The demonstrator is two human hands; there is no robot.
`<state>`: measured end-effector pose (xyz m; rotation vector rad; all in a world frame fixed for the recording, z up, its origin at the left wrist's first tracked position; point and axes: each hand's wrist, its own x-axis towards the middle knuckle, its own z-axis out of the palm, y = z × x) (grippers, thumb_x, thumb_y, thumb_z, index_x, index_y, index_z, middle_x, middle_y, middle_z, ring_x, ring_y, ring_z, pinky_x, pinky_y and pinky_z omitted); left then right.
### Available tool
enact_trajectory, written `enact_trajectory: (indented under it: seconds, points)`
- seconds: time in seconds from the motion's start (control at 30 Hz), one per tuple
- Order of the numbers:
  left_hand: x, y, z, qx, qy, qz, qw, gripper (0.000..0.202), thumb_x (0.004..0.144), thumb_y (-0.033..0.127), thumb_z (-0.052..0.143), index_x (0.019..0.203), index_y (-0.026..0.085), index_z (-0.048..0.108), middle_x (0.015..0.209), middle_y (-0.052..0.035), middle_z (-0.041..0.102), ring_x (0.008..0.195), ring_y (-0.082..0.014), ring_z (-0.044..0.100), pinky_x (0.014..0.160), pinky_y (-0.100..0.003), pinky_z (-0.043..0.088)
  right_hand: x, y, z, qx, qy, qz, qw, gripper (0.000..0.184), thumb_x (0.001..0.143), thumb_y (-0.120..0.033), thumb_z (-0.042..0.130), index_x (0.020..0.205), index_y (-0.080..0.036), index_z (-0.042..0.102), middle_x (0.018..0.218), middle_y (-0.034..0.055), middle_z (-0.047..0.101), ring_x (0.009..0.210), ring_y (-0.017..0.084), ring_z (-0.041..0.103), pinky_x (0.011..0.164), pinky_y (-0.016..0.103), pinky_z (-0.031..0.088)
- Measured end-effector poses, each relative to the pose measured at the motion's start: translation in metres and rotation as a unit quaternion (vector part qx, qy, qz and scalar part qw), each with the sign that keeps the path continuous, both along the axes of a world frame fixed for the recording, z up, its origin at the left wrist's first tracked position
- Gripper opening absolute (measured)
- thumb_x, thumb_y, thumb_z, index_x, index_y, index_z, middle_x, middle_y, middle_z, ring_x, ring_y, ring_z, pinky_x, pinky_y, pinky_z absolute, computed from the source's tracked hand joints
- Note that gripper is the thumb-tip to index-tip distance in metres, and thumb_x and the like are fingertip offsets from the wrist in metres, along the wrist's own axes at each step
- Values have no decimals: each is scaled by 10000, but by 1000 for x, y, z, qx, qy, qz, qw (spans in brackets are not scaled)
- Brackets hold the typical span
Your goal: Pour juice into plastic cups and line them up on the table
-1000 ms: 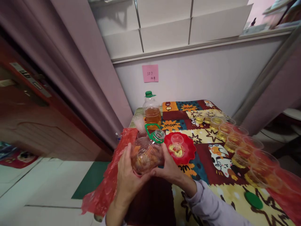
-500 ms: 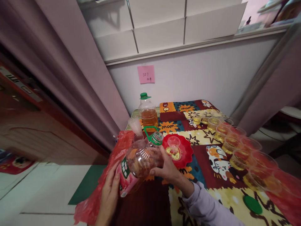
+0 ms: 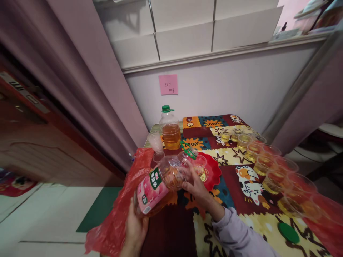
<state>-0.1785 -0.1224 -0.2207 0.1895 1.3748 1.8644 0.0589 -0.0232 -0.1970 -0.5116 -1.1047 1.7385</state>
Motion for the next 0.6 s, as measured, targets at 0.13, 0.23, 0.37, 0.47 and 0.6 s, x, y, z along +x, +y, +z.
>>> enact_trajectory:
  seconds: [0.13, 0.23, 0.37, 0.47, 0.6]
  points:
    - [5, 3, 0, 16, 32, 10, 999, 642, 683, 614, 1005, 1248, 337, 881, 1413, -52, 864, 1554, -436, 651, 1277, -528, 552, 4, -1, 3, 4, -10, -1, 1000, 1279, 844, -785, 960, 1836, -328, 294, 1648, 188, 690, 1520, 397, 694, 1303, 632, 526]
    - [8, 3, 2, 22, 37, 18, 999, 602, 753, 620, 971, 1271, 331, 869, 1440, -53, 853, 1578, -417, 633, 1298, -552, 533, 3, -2, 2, -9, -9, -17, 1000, 1318, 839, -795, 956, 1857, -343, 251, 1621, 178, 708, 1484, 397, 718, 1258, 620, 573]
    - [11, 3, 3, 26, 31, 18, 999, 522, 805, 595, 949, 1263, 355, 876, 1456, -26, 848, 1596, -401, 620, 1272, -531, 567, -1, -3, 0, -33, 7, -24, 999, 1337, 816, -755, 993, 1857, -366, 248, 1587, 158, 718, 1429, 388, 751, 1195, 591, 622]
    - [14, 4, 11, 19, 23, 29, 999, 484, 836, 603, 924, 1254, 364, 878, 1440, -1, 856, 1600, -379, 620, 1260, -498, 578, -3, -3, -1, -47, 18, -26, 998, 1321, 822, -737, 996, 1851, -362, 258, 1602, 165, 708, 1422, 386, 754, 1170, 572, 635]
    - [16, 1, 36, 4, 9, 18, 1000, 616, 852, 779, 882, 1312, 369, 865, 1418, -10, 867, 1624, -365, 595, 1270, -458, 565, -7, -3, -3, -57, 50, -22, 997, 1302, 862, -716, 975, 1858, -372, 212, 1645, 167, 695, 1416, 373, 759, 1189, 577, 622]
